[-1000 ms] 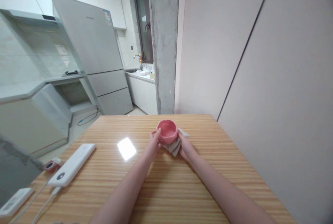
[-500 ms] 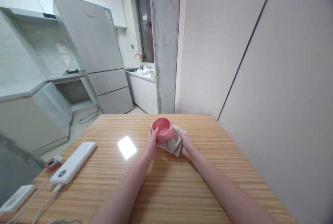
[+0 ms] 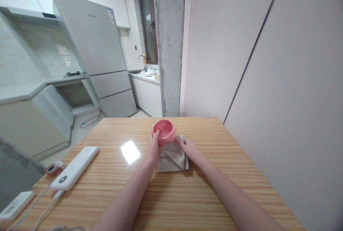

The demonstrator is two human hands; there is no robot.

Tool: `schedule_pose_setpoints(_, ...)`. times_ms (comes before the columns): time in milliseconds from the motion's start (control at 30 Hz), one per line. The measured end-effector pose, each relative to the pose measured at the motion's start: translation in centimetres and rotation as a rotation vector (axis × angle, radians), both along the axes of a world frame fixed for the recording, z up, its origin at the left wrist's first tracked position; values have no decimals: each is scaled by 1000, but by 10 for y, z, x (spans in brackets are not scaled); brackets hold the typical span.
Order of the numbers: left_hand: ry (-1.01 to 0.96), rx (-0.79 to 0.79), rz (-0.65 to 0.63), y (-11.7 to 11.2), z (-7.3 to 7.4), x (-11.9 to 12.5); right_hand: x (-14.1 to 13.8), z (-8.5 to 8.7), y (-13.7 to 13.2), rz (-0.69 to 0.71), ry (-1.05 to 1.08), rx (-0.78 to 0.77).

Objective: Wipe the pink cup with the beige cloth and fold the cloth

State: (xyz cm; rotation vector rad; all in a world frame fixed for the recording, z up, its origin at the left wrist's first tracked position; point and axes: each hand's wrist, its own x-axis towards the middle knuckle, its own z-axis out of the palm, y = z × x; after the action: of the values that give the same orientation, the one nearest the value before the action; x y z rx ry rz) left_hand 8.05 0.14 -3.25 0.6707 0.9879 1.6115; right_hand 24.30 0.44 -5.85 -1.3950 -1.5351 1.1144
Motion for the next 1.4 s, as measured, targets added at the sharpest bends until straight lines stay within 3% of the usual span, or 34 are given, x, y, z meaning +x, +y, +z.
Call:
schedule_pose_setpoints(100, 51, -25, -9, -1, -2, 0, 8, 8, -2, -159, -224, 386)
schedule_pose_setpoints(167, 118, -45, -29, 0, -5, 0, 7, 11, -5, -52, -230, 564)
schedule_pose_setpoints(233, 188, -36, -84, 1, -9, 0, 2, 10, -8, 106, -241, 633)
schedule_pose_setpoints(333, 244, -18, -242, 4, -13, 2, -3, 6, -7, 124, -252, 632)
schedule_pose_setpoints(433, 382, -55, -311, 5, -13, 2, 7, 3, 3, -54, -274, 645)
schedule_pose_setpoints(533, 788, 78, -307, 2, -11, -3, 32, -4, 18, -351, -354, 644)
schedule_pose_setpoints(633, 1235, 252, -444, -5, -8, -7, 64, -14, 33, -620, -432, 589)
schedule_pose_setpoints(700, 1412, 304, -540, -9, -6, -9, 82, -21, 39, -742, -468, 542)
schedule_pose_setpoints(933, 1575, 353, -754, -18, 0, -7, 106, -31, 42, -919, -545, 468)
schedule_pose_setpoints(1167, 1525, 477, -822, -27, -1, -5, 105, -28, 36, -950, -559, 363)
schedule_pose_setpoints(1267, 1463, 487, -805, -26, -2, -4, 91, -15, 32, -947, -550, 449)
schedule_pose_setpoints(1333, 1406, 467, -813, -23, -3, -3, 77, -4, 27, -786, -552, 563)
schedule_pose_setpoints(1400, 1340, 422, -790, -19, -3, -2, 60, 5, 21, -470, -566, 537)
